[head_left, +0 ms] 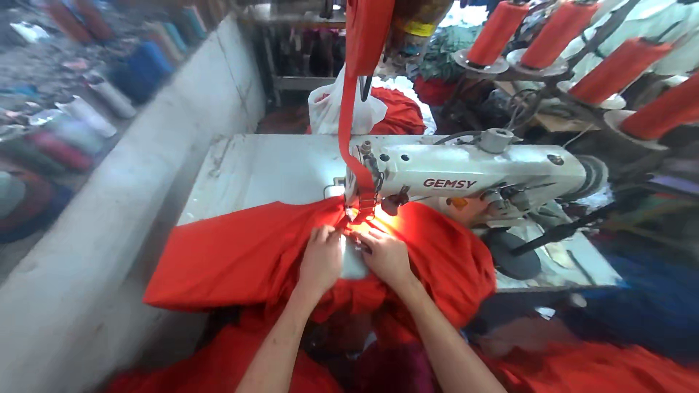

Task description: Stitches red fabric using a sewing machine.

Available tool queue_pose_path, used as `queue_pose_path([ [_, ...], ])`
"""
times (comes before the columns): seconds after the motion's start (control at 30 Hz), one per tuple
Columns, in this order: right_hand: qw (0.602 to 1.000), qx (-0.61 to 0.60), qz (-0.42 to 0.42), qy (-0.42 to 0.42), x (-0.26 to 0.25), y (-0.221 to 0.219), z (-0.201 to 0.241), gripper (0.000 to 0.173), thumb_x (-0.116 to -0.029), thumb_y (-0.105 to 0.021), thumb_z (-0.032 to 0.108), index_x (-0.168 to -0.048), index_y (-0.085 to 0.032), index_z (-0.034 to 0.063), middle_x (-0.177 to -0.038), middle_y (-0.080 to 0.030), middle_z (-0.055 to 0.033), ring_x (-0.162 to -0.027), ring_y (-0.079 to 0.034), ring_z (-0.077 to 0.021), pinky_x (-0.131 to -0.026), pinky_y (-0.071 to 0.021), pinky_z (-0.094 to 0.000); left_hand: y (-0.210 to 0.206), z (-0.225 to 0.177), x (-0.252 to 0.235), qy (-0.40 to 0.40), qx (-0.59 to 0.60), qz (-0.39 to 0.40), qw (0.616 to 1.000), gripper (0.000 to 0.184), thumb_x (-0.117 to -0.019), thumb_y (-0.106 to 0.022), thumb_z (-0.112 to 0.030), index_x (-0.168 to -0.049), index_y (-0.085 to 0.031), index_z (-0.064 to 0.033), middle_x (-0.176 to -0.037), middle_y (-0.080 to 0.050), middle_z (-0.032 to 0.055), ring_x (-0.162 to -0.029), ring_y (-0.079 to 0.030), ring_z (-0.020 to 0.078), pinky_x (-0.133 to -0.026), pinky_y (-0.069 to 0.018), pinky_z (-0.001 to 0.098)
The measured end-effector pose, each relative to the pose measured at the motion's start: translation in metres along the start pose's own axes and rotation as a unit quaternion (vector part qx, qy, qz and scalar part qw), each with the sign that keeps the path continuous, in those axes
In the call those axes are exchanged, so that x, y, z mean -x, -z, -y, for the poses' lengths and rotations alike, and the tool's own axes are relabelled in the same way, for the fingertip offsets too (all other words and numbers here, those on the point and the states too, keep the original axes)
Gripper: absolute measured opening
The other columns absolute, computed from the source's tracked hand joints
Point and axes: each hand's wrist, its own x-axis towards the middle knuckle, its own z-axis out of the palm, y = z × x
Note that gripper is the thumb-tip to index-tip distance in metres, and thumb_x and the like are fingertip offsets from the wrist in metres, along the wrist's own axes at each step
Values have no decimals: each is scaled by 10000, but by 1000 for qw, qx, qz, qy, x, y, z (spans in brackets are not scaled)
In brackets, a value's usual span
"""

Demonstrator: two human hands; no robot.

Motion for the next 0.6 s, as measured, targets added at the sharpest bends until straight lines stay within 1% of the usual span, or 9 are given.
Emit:
queue_pose_path([
  [0.13, 997, 47, 50, -27, -3, 4, 11, 452, -944, -610, 192, -1374, -677, 316, -1031, -767, -92, -876, -740, -329, -700, -582, -526, 0, -6, -6, 7, -51, 43, 998, 400, -1044, -454, -281, -1384, -655, -218, -1317, -638, 101, -1234, -587, 286, -1055, -460, 474],
  [0.17, 997, 55, 52, -29, -6, 3, 12, 443, -948, -599, 194, -1368, -680, 307, -1035, -769, -91, -877, -742, -330, -699, -583, -527, -2, -7, -9, 10, -62, 45, 997, 397, -1046, -450, -286, -1384, -653, -240, -1327, -640, 87, -1237, -590, 275, -1043, -454, 486],
  [0.27, 997, 42, 56, -41, -16, -1, 16, 349, -925, -602, 168, -1242, -748, 190, -1016, -770, -117, -892, -743, -346, -718, -572, -560, -12, -4, -21, 8, -83, 21, 996, 346, -1014, -511, -242, -1302, -703, -246, -1321, -652, 44, -1224, -604, 248, -1013, -447, 508],
  [0.33, 989, -2, 116, -94, -27, 5, 22, 303, -964, -573, 205, -1202, -742, 122, -1102, -755, -133, -1034, -719, -352, -845, -551, -585, -13, 2, -32, 4, -76, 27, 997, 362, -967, -560, -191, -1289, -718, -243, -1364, -628, 17, -1242, -589, 235, -1011, -448, 512],
  [0.4, 977, -33, 153, -148, -33, 6, 26, 310, -1002, -557, 272, -1217, -735, 138, -1137, -745, -120, -1108, -692, -336, -916, -533, -598, -13, 11, -45, 6, -62, 45, 997, 352, -985, -563, -222, -1303, -705, -266, -1406, -607, 1, -1286, -565, 227, -1044, -437, 515],
  [0.47, 976, -11, 141, -164, -31, 0, 31, 306, -1011, -558, 291, -1221, -734, 154, -1106, -743, -131, -1082, -695, -351, -889, -541, -610, -14, 24, -57, 4, -32, 70, 997, 352, -995, -570, -288, -1326, -688, -284, -1441, -579, 2, -1320, -530, 234, -1078, -407, 523],
  [0.53, 984, 53, 87, -149, -21, -10, 36, 297, -966, -611, 285, -1217, -739, 189, -992, -752, -157, -933, -728, -383, -730, -561, -600, -17, 36, -59, -25, -30, 53, 998, 375, -978, -573, -348, -1335, -680, -303, -1415, -589, 8, -1291, -543, 244, -1067, -422, 524],
  [0.57, 985, 79, 67, -136, -17, -13, 36, 317, -938, -643, 279, -1234, -734, 209, -990, -746, -171, -891, -729, -392, -683, -560, -588, -15, 37, -56, -34, -36, 52, 997, 397, -978, -565, -369, -1360, -659, -318, -1420, -581, 10, -1296, -534, 246, -1073, -414, 525],
  [0.6, 988, 96, 43, -114, -14, -15, 35, 346, -907, -666, 271, -1241, -738, 215, -1057, -736, -187, -895, -725, -393, -674, -566, -569, -11, 35, -51, -39, -46, 58, 997, 409, -984, -555, -382, -1382, -637, -337, -1444, -559, 4, -1317, -514, 242, -1084, -400, 520],
])
